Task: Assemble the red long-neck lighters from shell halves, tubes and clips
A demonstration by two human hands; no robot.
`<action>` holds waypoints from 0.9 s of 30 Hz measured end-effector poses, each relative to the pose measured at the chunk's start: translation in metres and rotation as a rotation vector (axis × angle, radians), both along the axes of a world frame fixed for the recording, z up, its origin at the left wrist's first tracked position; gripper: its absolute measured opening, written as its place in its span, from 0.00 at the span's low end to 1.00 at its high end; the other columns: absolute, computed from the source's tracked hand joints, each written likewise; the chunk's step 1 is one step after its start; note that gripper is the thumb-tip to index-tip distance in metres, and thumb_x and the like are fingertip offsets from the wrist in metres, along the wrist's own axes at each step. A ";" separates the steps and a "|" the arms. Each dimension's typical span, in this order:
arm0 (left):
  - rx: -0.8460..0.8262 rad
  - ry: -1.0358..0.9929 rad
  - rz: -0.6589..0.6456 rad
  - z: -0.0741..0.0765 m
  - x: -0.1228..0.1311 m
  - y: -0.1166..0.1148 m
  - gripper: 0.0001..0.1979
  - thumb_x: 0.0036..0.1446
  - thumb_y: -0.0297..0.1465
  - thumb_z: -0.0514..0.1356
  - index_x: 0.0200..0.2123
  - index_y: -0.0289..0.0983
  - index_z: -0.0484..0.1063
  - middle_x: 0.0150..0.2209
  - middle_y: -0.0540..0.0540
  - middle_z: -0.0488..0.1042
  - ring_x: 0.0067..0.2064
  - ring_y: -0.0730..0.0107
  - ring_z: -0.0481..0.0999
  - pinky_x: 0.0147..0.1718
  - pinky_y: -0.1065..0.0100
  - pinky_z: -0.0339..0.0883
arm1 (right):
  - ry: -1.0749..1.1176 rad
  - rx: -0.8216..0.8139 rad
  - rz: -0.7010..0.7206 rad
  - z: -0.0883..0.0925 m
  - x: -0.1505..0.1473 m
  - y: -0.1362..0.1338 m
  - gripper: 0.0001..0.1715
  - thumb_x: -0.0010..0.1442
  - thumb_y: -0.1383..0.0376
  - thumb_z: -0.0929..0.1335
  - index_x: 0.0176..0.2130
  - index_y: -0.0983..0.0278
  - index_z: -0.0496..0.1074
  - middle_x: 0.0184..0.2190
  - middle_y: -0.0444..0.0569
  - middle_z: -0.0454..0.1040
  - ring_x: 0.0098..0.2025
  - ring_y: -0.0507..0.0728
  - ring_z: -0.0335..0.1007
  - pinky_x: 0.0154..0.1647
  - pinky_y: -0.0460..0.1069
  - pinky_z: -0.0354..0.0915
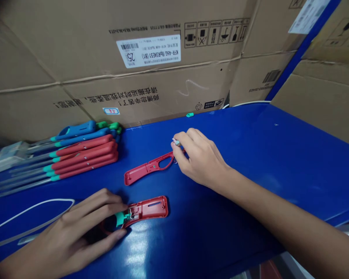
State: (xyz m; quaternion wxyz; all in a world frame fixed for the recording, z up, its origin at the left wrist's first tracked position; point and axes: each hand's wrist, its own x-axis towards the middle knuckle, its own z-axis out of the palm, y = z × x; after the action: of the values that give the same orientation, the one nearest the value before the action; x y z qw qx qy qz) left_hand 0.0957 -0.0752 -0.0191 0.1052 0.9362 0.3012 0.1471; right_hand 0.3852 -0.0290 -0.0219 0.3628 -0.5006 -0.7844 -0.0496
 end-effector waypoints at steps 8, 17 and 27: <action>0.009 -0.012 -0.010 0.004 0.001 -0.001 0.11 0.59 0.32 0.59 0.46 0.37 0.71 0.40 0.44 0.75 0.43 0.63 0.76 0.38 0.67 0.74 | 0.164 -0.233 0.037 0.011 -0.004 -0.004 0.22 0.66 0.60 0.57 0.21 0.61 0.51 0.20 0.42 0.55 0.24 0.52 0.53 0.28 0.50 0.51; 0.000 0.015 0.001 0.001 0.000 0.000 0.12 0.59 0.32 0.59 0.47 0.38 0.70 0.41 0.44 0.74 0.43 0.63 0.76 0.38 0.67 0.74 | 0.113 -0.231 -0.072 0.010 -0.005 -0.004 0.18 0.55 0.62 0.64 0.19 0.61 0.53 0.20 0.43 0.58 0.24 0.52 0.53 0.26 0.50 0.49; -0.018 0.003 -0.002 0.001 -0.001 -0.001 0.12 0.58 0.32 0.59 0.46 0.39 0.71 0.39 0.45 0.75 0.43 0.64 0.76 0.40 0.68 0.74 | 0.291 -0.373 0.014 0.009 -0.003 -0.004 0.13 0.59 0.57 0.66 0.33 0.60 0.58 0.21 0.38 0.61 0.20 0.48 0.54 0.22 0.46 0.53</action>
State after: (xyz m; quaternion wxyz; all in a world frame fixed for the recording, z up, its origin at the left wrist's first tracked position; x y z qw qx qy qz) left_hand 0.0944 -0.0763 -0.0179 0.1134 0.9358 0.3017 0.1428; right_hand 0.3825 -0.0329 -0.0130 0.3734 -0.5554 -0.7229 0.1716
